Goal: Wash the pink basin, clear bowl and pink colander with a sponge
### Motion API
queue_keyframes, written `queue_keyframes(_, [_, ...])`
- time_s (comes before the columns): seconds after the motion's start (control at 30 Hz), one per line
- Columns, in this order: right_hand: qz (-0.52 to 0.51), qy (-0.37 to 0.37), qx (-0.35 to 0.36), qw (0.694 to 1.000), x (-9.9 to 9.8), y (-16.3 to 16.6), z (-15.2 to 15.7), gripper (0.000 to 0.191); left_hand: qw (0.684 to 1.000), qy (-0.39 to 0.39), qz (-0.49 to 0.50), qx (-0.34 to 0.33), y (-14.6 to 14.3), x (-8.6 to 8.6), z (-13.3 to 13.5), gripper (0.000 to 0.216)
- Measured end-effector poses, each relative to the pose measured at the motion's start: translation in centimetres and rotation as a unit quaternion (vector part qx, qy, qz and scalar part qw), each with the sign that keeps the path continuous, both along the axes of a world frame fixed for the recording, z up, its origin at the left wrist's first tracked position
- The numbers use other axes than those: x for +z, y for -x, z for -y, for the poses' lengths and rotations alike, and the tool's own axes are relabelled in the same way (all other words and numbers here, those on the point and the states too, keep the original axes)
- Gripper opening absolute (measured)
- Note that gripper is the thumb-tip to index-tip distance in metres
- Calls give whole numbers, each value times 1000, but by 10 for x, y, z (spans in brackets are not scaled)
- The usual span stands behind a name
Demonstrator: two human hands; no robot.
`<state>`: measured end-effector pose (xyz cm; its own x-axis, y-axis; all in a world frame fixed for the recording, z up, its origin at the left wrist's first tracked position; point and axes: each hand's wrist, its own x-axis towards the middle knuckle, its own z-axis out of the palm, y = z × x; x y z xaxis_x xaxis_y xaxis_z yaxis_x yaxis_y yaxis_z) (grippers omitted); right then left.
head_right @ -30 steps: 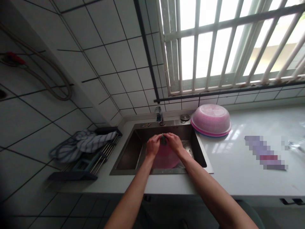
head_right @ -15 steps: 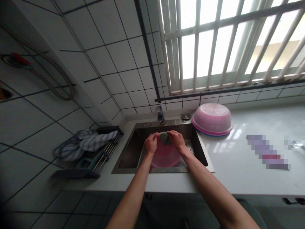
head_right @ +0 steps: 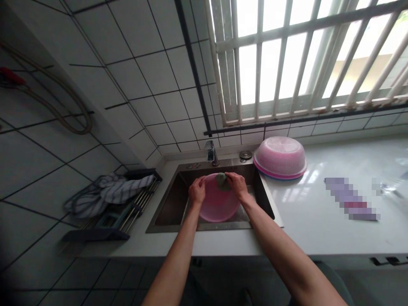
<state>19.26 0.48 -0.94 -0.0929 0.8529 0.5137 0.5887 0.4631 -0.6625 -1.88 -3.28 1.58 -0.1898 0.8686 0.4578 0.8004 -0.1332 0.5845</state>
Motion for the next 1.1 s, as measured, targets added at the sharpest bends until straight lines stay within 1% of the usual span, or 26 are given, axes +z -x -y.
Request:
queue_keyframes(0.07, [7, 0, 5, 1000, 1, 2, 2, 33, 999, 11, -12, -32, -5, -1, -1, 27])
queue_keyframes(0.13, [27, -11, 42, 999, 2, 10, 5, 33, 996, 30, -34, -78, -13, -3, -2, 27])
queue_keyframes(0.2, [49, -19, 82, 995, 3, 18, 5, 33, 993, 43, -48, -102, -17, -4, -3, 26])
queue_keyframes(0.27, [53, -19, 89, 994, 2, 19, 2, 35, 995, 35, -40, -88, -15, -4, -4, 25])
queue_keyframes(0.3, [46, -17, 78, 996, 2, 16, 0, 36, 997, 23, -28, -64, -12, -3, -5, 24])
queue_keyframes(0.37, [24, -2, 37, 999, 0, 6, -4, 36, 1000, -1, 1, -11, -5, -2, -6, 25])
queue_keyframes(0.43, [9, 23, -7, 1000, -3, -4, -7, 34, 1000, -13, 17, 16, -2, -2, -7, 26])
queue_keyframes(0.47, [9, 34, -21, 999, -4, -7, -7, 33, 1000, -14, 16, 15, -2, -1, -6, 26])
queue_keyframes(0.53, [22, 36, -13, 999, -5, -3, -5, 34, 1000, -4, -2, -12, -7, -1, -5, 26])
queue_keyframes(0.67, [50, 6, 69, 996, -2, 15, 1, 37, 994, 40, -50, -88, -17, -2, -4, 25])
queue_keyframes(0.73, [40, 0, 73, 997, -1, 16, 0, 36, 995, 38, -39, -78, -15, -2, -5, 24])
queue_keyframes(0.83, [6, 8, 21, 1000, -2, 2, -5, 32, 1000, 5, 5, -8, -7, -2, -6, 25])
queue_keyframes(0.9, [5, 19, -11, 1000, -4, -5, -6, 32, 1000, -4, 17, 12, -5, -2, -6, 25])
queue_keyframes(0.97, [24, 20, -6, 999, -6, -3, -4, 34, 1000, 4, 8, -14, -8, -2, -5, 25])
queue_keyframes(1.03, [42, 9, 27, 999, -6, 5, -1, 35, 998, 19, -12, -59, -13, -3, -3, 23])
queue_keyframes(1.1, [49, 1, 58, 997, -4, 13, 2, 34, 996, 27, -23, -86, -15, -3, -2, 21])
